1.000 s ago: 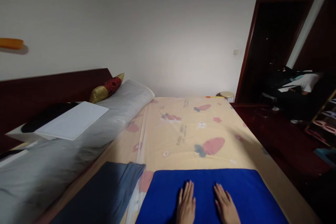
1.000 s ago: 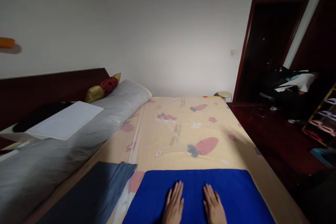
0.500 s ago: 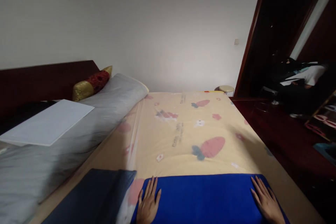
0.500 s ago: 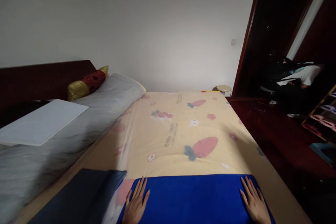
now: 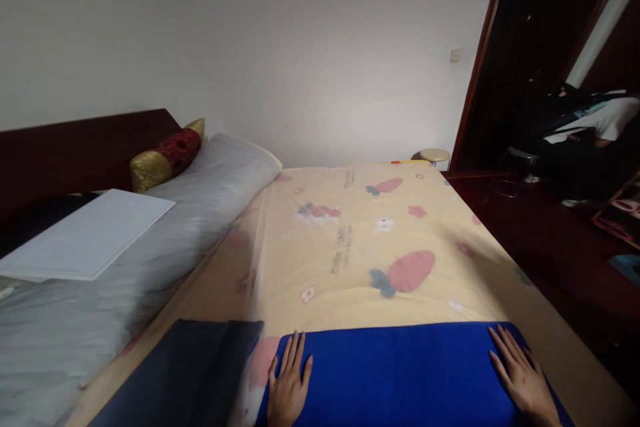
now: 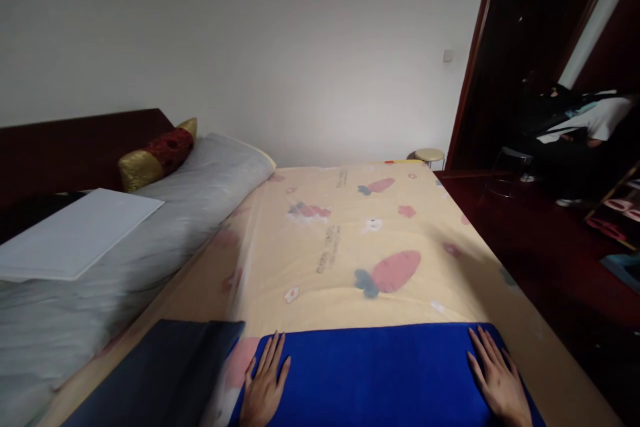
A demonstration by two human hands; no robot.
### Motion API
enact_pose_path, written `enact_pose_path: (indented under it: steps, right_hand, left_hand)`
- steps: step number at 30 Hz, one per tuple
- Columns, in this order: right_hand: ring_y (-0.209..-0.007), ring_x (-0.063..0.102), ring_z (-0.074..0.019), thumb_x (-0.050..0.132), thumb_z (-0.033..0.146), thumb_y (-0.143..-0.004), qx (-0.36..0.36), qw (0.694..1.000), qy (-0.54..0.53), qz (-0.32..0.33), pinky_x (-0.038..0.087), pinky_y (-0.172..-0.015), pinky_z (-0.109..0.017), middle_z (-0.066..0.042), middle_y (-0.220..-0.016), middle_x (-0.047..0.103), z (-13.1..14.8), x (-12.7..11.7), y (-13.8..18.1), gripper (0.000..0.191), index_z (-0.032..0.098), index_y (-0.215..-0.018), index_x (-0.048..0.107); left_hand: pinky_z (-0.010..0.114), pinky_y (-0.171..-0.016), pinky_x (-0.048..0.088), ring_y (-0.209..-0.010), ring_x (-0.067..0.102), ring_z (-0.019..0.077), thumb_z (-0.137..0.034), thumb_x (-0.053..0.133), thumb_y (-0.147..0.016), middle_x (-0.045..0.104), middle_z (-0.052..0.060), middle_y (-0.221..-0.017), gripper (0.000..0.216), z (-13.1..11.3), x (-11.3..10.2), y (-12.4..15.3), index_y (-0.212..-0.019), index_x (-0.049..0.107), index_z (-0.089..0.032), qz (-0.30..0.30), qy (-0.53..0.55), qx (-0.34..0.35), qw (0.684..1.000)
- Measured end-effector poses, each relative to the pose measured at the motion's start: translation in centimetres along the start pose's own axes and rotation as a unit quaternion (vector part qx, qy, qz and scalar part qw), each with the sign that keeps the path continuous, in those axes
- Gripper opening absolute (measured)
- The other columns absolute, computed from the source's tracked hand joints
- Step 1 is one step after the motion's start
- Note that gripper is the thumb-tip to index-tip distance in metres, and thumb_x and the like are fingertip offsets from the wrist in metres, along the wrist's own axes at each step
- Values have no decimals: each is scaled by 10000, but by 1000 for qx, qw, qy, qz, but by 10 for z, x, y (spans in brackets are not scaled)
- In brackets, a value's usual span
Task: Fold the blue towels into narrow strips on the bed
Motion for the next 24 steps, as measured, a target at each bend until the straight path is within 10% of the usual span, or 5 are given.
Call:
enact_pose_path:
  steps: [9,17,20,24]
  right_hand:
    - [-1460,230,-250,217,532,-921,-21,992,31,-120,191,-1191,-532,-74,-1560,313,51,-16,17,653,212,-1488,274]
    - [-1446,254,-211,272,473,-974,-267,951,-122,99,324,-1154,-462,7,-1576,217,259,1,44,548,374,-1491,118]
    - [-1434,287,-207,316,518,-955,-248,954,-121,118,321,-1158,-459,43,-1560,258,250,1,38,534,423,-1465,186]
    - [-1424,308,-238,306,540,-943,-130,985,-79,84,307,-1155,-507,-5,-1542,324,148,-13,30,529,372,-1445,306]
  left_hand:
    - [513,-1161,221,-1432,327,213,-387,216,-960,314,32,-1563,535,-14,-16,-5,-1479,161,-271,45,-8,-25,999]
    - [419,-1158,306,-1443,297,173,-247,281,-946,260,-29,-1580,589,-198,-20,40,-1476,34,-325,56,96,162,980]
    - [457,-1158,307,-1445,297,189,-274,300,-942,237,-22,-1583,594,-208,-18,53,-1470,35,-334,118,106,175,972]
    - [499,-1173,261,-1455,273,195,-338,261,-947,236,-20,-1581,532,-135,-24,53,-1468,155,-333,169,60,96,979]
Point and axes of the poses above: each hand's wrist, its own y-axis away from the middle knuckle, its own x-axis out of the palm, z = x × y, the point moved 5 cm from there along -y, towards the middle knuckle
